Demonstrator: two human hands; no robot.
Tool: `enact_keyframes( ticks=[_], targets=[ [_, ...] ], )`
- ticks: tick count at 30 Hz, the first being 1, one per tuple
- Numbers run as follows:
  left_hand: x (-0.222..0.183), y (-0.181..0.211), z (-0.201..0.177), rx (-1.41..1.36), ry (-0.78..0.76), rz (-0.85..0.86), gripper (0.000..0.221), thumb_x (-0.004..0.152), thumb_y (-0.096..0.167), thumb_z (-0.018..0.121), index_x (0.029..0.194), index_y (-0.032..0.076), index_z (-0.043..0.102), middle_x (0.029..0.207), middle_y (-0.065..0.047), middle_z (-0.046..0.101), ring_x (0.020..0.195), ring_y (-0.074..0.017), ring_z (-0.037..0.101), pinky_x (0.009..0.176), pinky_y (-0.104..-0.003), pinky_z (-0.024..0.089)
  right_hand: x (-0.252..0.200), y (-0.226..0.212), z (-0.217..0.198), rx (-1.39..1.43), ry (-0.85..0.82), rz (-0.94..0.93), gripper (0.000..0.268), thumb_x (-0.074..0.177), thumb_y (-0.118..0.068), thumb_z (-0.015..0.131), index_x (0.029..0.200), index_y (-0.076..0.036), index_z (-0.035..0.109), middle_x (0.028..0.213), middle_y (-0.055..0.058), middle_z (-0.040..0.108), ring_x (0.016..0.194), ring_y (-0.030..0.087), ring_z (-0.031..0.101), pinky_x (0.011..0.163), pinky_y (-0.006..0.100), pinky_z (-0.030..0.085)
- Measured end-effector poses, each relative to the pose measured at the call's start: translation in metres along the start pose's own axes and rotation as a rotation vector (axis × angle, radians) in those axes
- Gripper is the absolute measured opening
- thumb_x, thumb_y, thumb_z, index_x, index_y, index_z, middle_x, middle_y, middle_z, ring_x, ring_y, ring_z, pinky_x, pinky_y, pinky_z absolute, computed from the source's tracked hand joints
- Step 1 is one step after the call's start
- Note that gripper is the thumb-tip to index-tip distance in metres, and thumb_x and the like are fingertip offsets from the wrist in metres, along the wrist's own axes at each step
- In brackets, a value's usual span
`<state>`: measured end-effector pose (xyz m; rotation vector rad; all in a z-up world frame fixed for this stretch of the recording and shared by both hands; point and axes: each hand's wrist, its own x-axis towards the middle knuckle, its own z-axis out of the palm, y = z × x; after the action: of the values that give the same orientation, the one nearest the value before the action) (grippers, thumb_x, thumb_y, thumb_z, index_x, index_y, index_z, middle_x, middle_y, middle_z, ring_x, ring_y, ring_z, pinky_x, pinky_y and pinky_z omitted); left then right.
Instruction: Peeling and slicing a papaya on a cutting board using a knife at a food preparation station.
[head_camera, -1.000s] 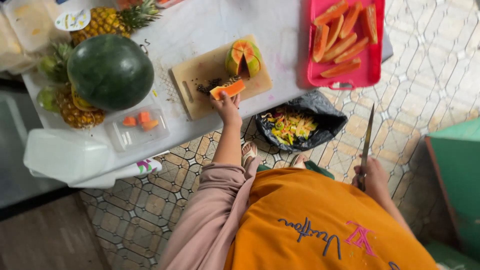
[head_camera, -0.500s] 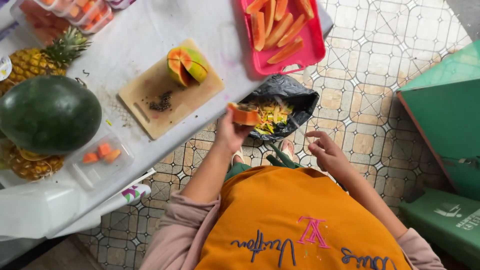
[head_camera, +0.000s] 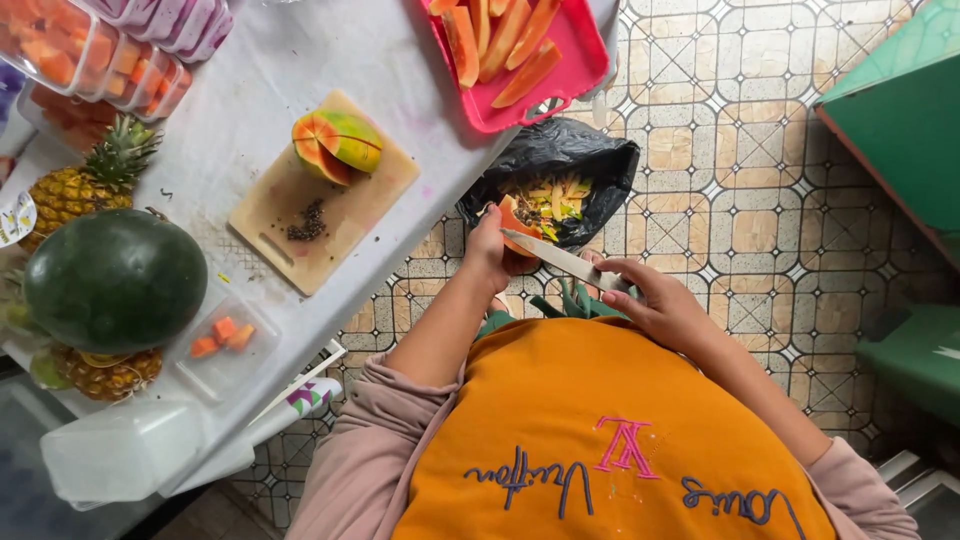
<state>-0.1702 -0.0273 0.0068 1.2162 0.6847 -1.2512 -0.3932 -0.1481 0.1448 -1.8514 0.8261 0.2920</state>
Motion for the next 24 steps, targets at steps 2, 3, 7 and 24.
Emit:
enact_keyframes(
  ticks=[2,3,7,24],
  targets=[
    [0.010,-0.002,-0.004,-0.007,0.005,-0.009,0.056,0.102,0.058,0.045,0.148,0.025,0.038,0.131,-0.026,0.055,0.109,-0.0498,0.066,0.085,-0.072,0.053,-0.002,-0.004,-0.002,-0.033,-0.019,0.024,0.046,0.095,-0.043,0.063,0.139,-0.030,0.059,0.110,0.024,0.073,0.112,0.050,0.065,0.101,0.059,0.047],
    [0.013,-0.003,-0.005,-0.004,0.007,-0.010,0.056,0.102,0.058,0.045,0.148,0.025,0.038,0.131,-0.026,0.055,0.109,-0.0498,0.066,0.085,-0.072,0.053,-0.002,0.001,0.000,-0.030,-0.019,0.026,0.046,0.095,-0.043,0.063,0.139,-0.030,0.059,0.110,0.024,0.073,0.112,0.050,0.065,0.101,0.059,0.047],
    [0.013,-0.004,-0.008,-0.006,0.020,0.005,0.060,0.102,0.056,0.047,0.150,0.023,0.037,0.131,-0.028,0.054,0.109,-0.0495,0.065,0.086,-0.071,0.053,0.000,0.009,0.002,-0.017,-0.003,0.025,0.045,0.096,-0.043,0.063,0.139,-0.031,0.058,0.111,0.026,0.072,0.113,0.050,0.064,0.101,0.059,0.047],
    [0.000,0.012,-0.018,0.171,-0.163,0.230,0.036,0.109,0.048,0.037,0.137,0.029,0.051,0.126,-0.023,0.061,0.105,-0.0427,0.068,0.082,-0.056,0.061,0.004,0.015,-0.002,0.010,-0.097,0.055,0.040,0.097,-0.043,0.062,0.135,-0.030,0.064,0.096,0.016,0.075,0.097,0.042,0.068,0.093,0.054,0.049]
  ],
)
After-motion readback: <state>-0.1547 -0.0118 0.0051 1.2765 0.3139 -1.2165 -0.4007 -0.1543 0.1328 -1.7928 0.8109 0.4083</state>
